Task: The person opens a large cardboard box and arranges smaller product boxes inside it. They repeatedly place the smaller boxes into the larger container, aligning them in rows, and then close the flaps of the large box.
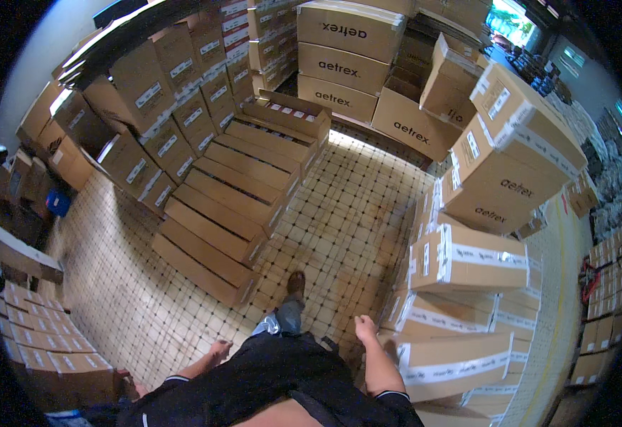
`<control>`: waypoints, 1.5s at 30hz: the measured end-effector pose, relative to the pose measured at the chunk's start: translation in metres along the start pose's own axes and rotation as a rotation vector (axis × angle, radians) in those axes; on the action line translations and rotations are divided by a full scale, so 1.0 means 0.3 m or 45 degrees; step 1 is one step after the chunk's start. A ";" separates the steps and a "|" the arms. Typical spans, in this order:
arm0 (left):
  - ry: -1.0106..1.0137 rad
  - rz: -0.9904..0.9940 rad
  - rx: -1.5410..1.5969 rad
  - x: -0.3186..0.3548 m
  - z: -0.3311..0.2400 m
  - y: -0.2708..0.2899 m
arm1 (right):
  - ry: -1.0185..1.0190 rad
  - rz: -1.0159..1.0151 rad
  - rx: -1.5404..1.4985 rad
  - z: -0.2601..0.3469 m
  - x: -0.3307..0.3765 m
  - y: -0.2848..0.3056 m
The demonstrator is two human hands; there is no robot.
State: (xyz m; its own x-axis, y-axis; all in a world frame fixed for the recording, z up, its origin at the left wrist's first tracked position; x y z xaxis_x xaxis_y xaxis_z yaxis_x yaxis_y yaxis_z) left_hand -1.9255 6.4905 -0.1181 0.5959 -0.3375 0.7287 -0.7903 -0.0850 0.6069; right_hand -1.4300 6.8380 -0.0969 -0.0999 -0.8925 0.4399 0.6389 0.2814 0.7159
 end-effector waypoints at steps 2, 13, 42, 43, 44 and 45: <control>-0.012 0.039 0.055 -0.142 -0.209 -0.073 | 0.000 0.106 -0.034 0.089 -0.097 -0.001; -1.195 0.128 -0.755 -0.546 -1.835 -0.051 | -0.199 -0.028 0.039 0.163 -0.594 0.367; 0.184 -0.009 0.446 -0.680 -2.758 -0.395 | 0.080 0.345 0.189 1.253 -2.627 0.761; 0.073 -0.033 0.342 -0.732 -2.791 -0.392 | 0.097 0.337 0.184 1.317 -2.633 0.743; 0.017 -0.029 0.240 -0.776 -2.823 -0.400 | 0.047 0.307 0.216 1.365 -2.637 0.737; -0.002 0.073 0.109 -0.844 -2.865 -0.404 | 0.079 0.470 0.102 1.420 -2.628 0.718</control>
State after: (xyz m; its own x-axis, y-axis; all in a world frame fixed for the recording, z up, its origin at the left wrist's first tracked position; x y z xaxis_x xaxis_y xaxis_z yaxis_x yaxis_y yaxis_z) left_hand -1.8578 7.3922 -0.1034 0.5494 -0.3458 0.7606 -0.8323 -0.1457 0.5349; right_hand -1.5385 7.7526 -0.0586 0.1733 -0.7449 0.6442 0.5614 0.6122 0.5568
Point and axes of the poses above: each hand's wrist, its own x-axis away from the middle knuckle, its own y-axis out of the back of the hand, z = x × y, the point moved 5 cm from there along -x, towards the middle knuckle, and after that the axes turned 7 degrees about -z, right-handed, at the moved point
